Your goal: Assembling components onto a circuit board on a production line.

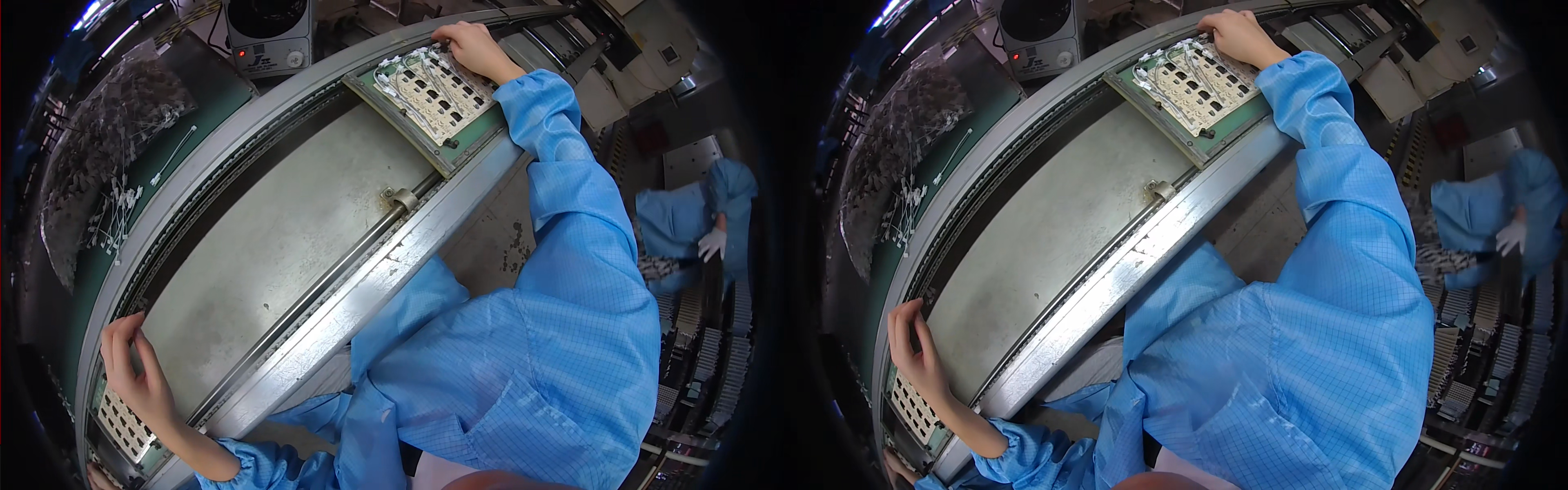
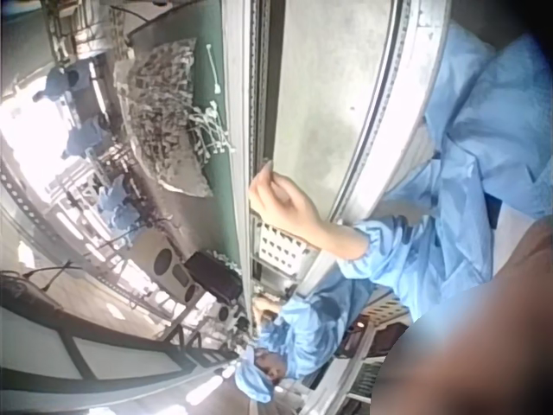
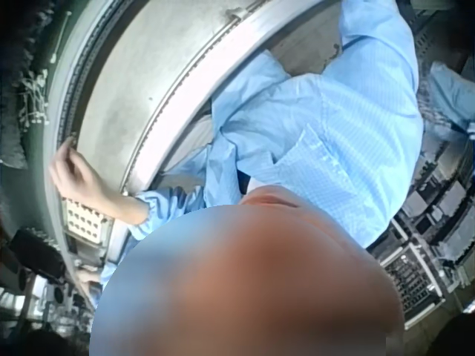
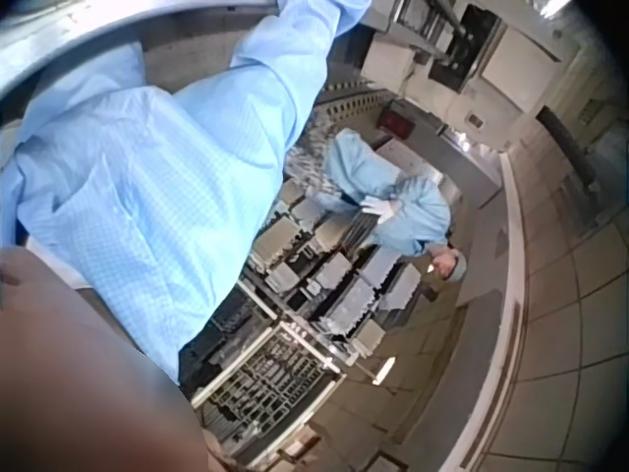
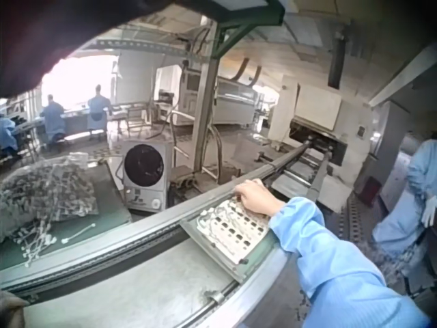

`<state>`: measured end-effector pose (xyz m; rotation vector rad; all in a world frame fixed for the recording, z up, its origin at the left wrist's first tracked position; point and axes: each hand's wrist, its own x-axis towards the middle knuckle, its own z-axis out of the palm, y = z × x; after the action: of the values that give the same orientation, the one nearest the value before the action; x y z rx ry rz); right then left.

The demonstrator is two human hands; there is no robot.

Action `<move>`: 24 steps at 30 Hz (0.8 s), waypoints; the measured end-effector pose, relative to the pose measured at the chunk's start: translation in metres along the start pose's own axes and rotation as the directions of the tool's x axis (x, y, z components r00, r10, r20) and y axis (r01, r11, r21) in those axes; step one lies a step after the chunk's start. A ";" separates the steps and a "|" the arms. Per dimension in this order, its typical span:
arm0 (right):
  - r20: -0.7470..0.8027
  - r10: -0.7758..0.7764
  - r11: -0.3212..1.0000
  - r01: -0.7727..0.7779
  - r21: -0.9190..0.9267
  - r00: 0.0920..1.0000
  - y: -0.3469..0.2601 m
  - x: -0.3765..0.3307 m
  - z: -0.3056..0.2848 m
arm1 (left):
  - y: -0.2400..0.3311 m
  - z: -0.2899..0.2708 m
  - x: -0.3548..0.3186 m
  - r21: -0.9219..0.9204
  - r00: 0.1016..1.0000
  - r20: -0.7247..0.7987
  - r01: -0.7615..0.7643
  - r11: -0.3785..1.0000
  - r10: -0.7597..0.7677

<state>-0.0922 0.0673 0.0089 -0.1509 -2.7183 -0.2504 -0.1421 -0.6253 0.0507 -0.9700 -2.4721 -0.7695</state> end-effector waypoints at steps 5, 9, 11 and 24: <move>-0.075 -0.078 0.997 0.078 -0.002 0.994 0.008 -0.001 0.005 | 0.001 0.000 0.001 -0.010 1.000 0.017 0.003 1.000 -0.002; -0.073 -0.051 0.997 0.055 0.059 0.996 0.013 0.006 0.004 | -0.001 -0.001 0.000 -0.007 1.000 0.019 -0.004 1.000 0.004; -0.042 -0.074 0.997 0.074 0.016 0.996 0.017 0.003 0.003 | 0.000 -0.001 0.000 -0.018 1.000 0.014 0.006 1.000 -0.006; 0.089 0.195 0.980 -0.190 -0.062 0.977 0.031 0.017 0.013 | 0.000 -0.003 -0.001 -0.002 1.000 0.025 0.001 1.000 -0.001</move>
<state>-0.1079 0.1009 0.0087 -0.4501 -2.7670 -0.2642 -0.1413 -0.6273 0.0527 -0.9854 -2.4938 -0.7648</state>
